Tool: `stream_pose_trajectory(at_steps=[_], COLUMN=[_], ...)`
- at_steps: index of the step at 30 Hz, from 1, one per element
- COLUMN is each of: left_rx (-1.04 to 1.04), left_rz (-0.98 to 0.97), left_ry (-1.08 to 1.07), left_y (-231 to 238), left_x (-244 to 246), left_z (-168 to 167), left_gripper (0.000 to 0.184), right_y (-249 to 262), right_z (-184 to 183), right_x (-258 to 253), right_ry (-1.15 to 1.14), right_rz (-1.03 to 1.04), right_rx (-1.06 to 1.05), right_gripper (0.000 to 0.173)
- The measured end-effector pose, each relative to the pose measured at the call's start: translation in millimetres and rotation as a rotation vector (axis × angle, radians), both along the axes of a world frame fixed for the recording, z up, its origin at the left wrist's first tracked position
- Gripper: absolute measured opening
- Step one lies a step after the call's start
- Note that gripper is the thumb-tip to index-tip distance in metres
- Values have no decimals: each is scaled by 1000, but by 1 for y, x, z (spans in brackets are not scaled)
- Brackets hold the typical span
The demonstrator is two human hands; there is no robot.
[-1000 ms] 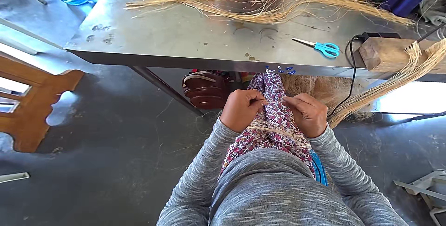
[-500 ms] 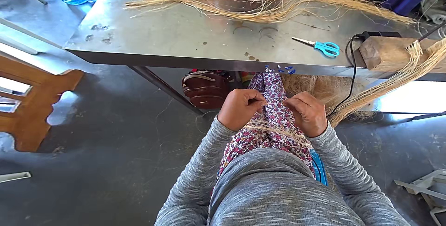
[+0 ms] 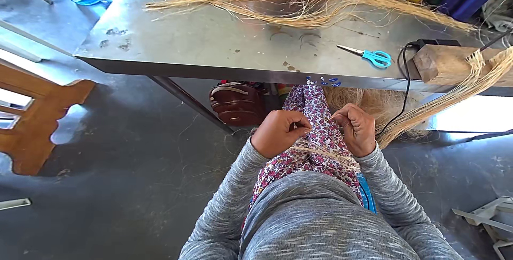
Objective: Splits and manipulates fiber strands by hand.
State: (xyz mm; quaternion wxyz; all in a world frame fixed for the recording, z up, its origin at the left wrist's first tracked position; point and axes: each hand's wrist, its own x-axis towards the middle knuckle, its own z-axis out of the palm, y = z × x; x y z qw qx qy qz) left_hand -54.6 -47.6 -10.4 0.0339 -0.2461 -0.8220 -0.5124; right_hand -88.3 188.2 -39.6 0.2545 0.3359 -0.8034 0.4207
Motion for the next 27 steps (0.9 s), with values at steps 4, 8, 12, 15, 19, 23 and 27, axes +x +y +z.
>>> stream_pose_trajectory(at_steps=[4,8,12,15,19,23,27], left_rx=[54,101,99,138,223,219,180], left_rz=[-14,-75,-102,-49,26,66,143], left_ry=[63,161,228,215,157,192,236], left_y=[0,10,24,29,36,41,46], left_x=[-2,-3,-3,-2,0,-1,-2], left_z=[-3,-3,-6,-6,-5,-8,-14], left_gripper=[6,8,8,7,16,19,12], right_y=[0,-2,-2,-3,-4,-6,-8], right_z=[0,-2,-5,-5,-5,-4,-3], right_x=[2,8,11,13,15,18,20], right_ry=[-154,-409,-670,-801,-873,-911,-918], right_rz=[45,175,357,420,434,405,373], right_rx=[-89,-284,-469,-547,-584,-565,-550], right_gripper=[24,24,31,32,32,30,31])
